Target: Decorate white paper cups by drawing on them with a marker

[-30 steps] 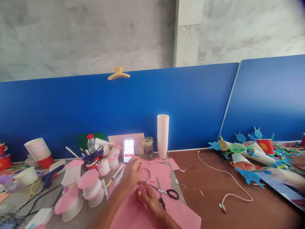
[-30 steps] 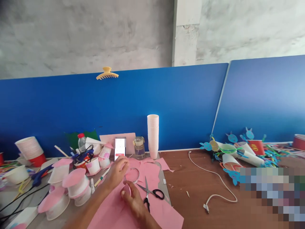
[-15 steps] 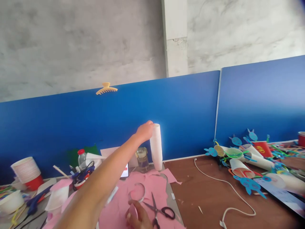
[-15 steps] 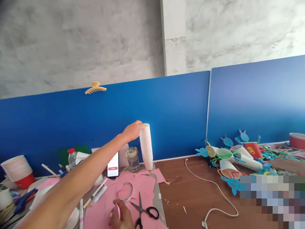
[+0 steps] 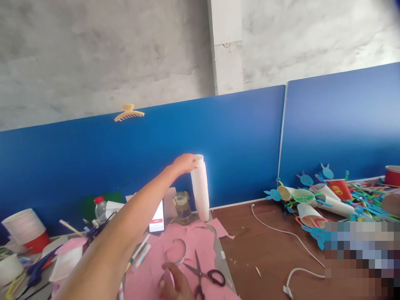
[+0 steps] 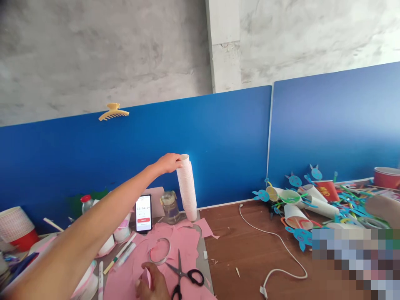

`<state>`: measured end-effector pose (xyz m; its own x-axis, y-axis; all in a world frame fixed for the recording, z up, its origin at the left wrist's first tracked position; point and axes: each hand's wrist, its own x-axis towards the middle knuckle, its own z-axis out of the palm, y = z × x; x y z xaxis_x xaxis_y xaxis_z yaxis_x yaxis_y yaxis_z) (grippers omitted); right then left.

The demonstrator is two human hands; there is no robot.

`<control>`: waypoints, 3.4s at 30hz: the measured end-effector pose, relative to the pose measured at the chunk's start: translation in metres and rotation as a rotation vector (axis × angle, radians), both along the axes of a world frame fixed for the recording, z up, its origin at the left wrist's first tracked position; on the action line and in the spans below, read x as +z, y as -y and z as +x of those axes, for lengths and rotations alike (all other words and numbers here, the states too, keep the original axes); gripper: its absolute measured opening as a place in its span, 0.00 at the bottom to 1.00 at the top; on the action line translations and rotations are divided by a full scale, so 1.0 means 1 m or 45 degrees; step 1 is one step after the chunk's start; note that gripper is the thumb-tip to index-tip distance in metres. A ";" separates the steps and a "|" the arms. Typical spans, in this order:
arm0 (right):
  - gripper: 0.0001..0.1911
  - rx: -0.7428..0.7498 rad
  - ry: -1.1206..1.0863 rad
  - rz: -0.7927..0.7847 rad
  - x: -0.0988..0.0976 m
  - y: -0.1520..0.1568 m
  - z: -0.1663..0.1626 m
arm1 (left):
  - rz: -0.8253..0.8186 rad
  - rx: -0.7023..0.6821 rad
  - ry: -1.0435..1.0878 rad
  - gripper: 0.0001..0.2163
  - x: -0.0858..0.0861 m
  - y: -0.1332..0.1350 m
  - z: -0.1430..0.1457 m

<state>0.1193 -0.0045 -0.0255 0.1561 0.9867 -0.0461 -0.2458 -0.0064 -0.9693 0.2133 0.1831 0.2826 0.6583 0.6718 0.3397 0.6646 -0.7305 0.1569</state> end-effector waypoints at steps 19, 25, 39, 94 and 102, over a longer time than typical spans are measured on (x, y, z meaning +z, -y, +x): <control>0.33 0.070 -0.246 0.109 -0.008 -0.003 0.021 | -1.660 0.361 2.270 0.07 -0.197 0.166 -0.208; 0.31 0.048 -0.275 0.116 -0.002 -0.001 0.031 | -2.005 0.589 2.449 0.06 -0.239 0.170 -0.218; 0.38 -0.243 0.486 0.384 -0.009 0.002 0.042 | -2.311 0.460 2.260 0.04 -0.281 0.186 -0.194; 0.16 -0.353 1.671 0.795 -0.035 -0.020 0.070 | -2.225 -0.624 1.134 0.34 -0.276 0.191 -0.228; 0.16 -0.295 1.699 0.745 -0.025 -0.013 0.066 | -2.189 -0.761 0.888 0.40 -0.278 0.188 -0.224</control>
<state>0.1849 0.0089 -0.0507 -0.0848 0.7615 0.6426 0.8699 0.3711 -0.3250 -0.0109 -0.0050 0.0044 0.9527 0.2960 -0.0688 -0.0554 0.3918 0.9184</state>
